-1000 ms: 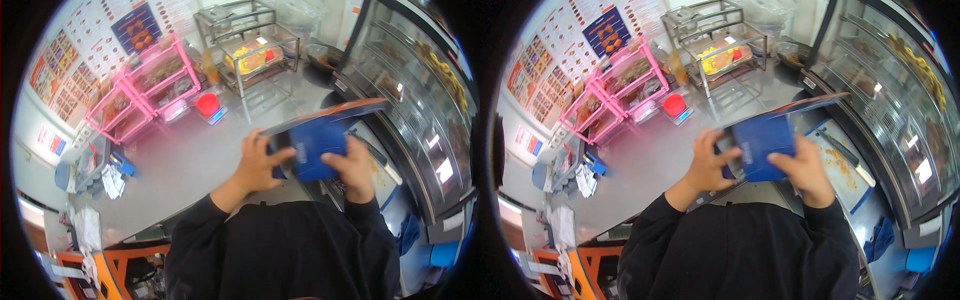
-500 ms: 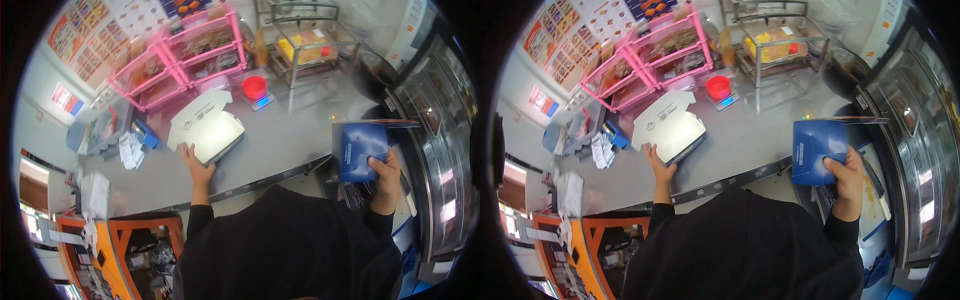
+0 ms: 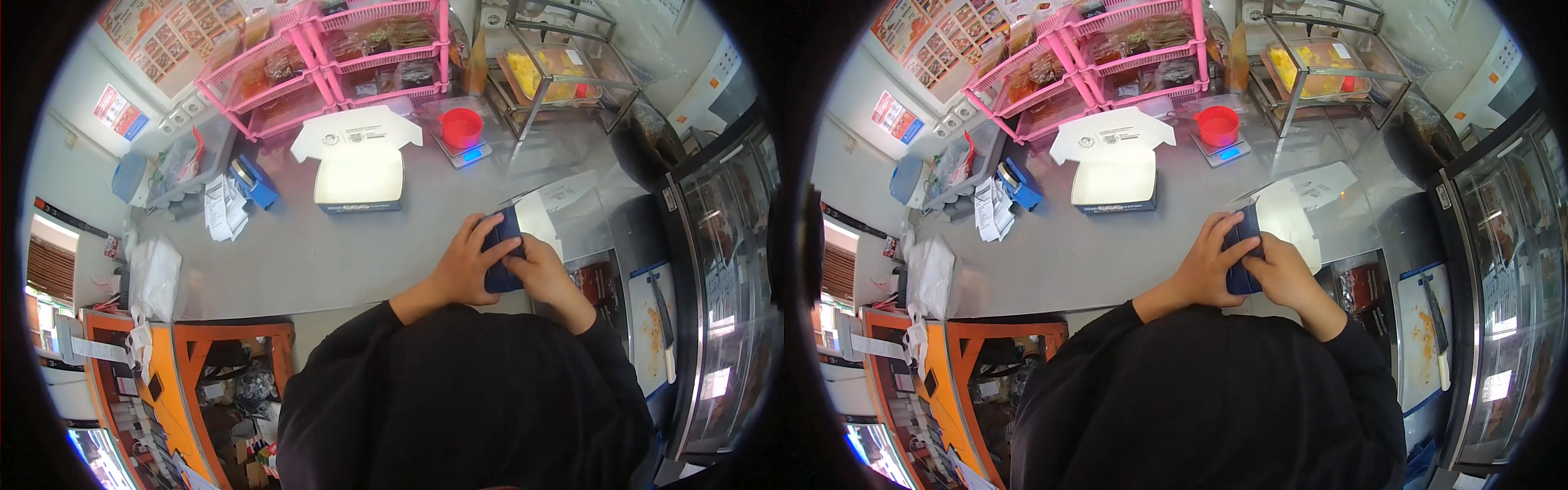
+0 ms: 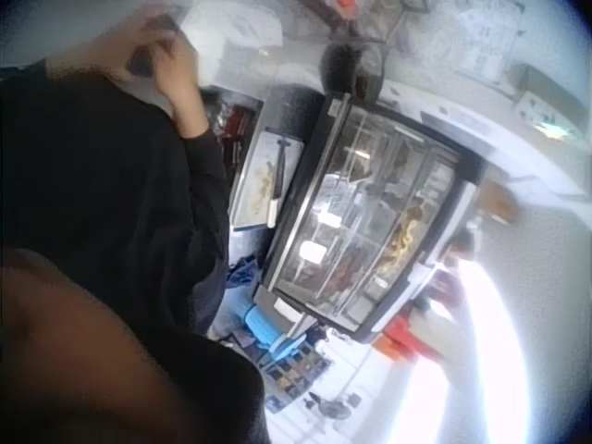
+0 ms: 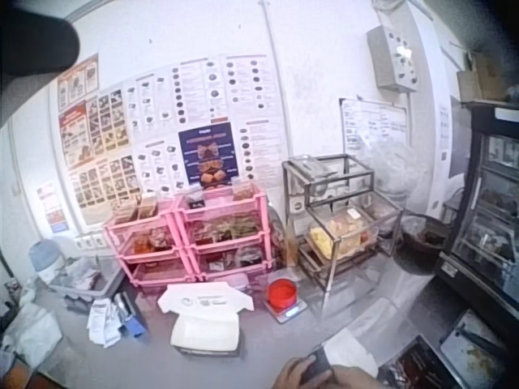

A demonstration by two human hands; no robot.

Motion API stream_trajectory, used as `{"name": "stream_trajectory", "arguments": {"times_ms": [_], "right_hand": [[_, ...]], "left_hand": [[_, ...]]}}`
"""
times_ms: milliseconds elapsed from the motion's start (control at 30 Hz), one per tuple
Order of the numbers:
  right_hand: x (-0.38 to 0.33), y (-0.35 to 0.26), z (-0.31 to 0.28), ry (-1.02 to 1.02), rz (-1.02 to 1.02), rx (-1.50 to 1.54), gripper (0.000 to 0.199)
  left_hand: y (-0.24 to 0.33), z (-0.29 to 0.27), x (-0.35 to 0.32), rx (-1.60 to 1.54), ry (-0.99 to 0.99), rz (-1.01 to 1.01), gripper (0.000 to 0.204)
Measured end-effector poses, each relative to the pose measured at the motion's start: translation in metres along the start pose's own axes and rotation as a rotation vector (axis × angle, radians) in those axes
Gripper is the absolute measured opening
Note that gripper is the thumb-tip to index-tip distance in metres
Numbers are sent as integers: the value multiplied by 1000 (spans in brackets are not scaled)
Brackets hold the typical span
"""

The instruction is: Assemble meal boxes by adding rice balls, slicing fried chicken, and portioning scrambled eggs.

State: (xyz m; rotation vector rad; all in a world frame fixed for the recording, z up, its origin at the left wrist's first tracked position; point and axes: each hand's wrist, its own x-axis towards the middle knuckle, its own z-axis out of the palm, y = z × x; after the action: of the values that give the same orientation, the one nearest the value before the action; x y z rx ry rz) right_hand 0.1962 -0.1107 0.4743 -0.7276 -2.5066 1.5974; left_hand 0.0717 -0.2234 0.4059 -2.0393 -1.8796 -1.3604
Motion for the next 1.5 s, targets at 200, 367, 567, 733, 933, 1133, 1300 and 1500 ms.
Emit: {"name": "stream_trajectory", "arguments": {"times_ms": [200,367,567,733,933,1133,1300,1500], "right_hand": [[-10,-2,-5,21,-107,33,27],[-52,-38,-68,336,-228,655,28],[-71,-14,-111,509,-307,621,28],[-60,-8,-84,419,-228,666,28],[-53,-11,-47,145,-179,715,31],[-38,24,10,-134,-230,65,27],[-49,22,3,-118,-29,428,17],[-70,27,-9,36,-69,499,18]], "left_hand": [[-2,-8,-7,-31,99,63,89],[-47,-37,-63,-3,48,-178,87],[-80,-89,-138,109,261,-338,93],[-72,-106,-136,259,270,-371,99],[-3,-84,-78,209,438,-84,101],[56,-26,-12,53,-138,-20,96],[60,-10,-8,-34,-138,-94,93],[68,-10,4,10,-123,-8,93]]}}
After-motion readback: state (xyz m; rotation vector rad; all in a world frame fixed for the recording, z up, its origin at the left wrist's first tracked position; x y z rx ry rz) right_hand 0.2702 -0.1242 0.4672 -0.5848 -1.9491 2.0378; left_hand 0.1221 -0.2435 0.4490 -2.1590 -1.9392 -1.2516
